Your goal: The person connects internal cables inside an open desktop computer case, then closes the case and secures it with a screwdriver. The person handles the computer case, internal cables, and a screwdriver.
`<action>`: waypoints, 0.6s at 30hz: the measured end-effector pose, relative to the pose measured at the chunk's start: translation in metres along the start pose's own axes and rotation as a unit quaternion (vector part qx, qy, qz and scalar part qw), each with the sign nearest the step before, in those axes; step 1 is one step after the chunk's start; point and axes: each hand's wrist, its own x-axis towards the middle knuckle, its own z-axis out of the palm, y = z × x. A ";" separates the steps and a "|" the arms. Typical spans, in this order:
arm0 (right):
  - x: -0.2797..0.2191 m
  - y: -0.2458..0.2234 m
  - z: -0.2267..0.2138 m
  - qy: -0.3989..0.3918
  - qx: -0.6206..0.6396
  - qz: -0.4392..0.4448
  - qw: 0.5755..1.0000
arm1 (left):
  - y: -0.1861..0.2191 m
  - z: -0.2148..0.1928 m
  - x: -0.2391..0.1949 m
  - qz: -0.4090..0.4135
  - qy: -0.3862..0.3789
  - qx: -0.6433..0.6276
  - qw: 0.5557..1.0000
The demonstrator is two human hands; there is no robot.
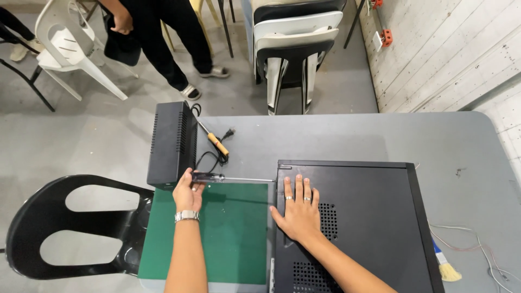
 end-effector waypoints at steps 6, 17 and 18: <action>0.000 0.000 0.001 0.002 -0.007 0.001 1.000 | 0.057 0.018 -0.054 -0.121 -0.044 0.223 0.966; -0.001 0.000 0.003 0.047 -0.029 -0.007 0.998 | 0.072 0.011 -0.031 -0.083 -0.179 0.172 0.965; -0.002 0.000 0.003 0.048 -0.028 -0.007 0.998 | 0.073 0.018 -0.037 -0.106 -0.169 0.127 0.972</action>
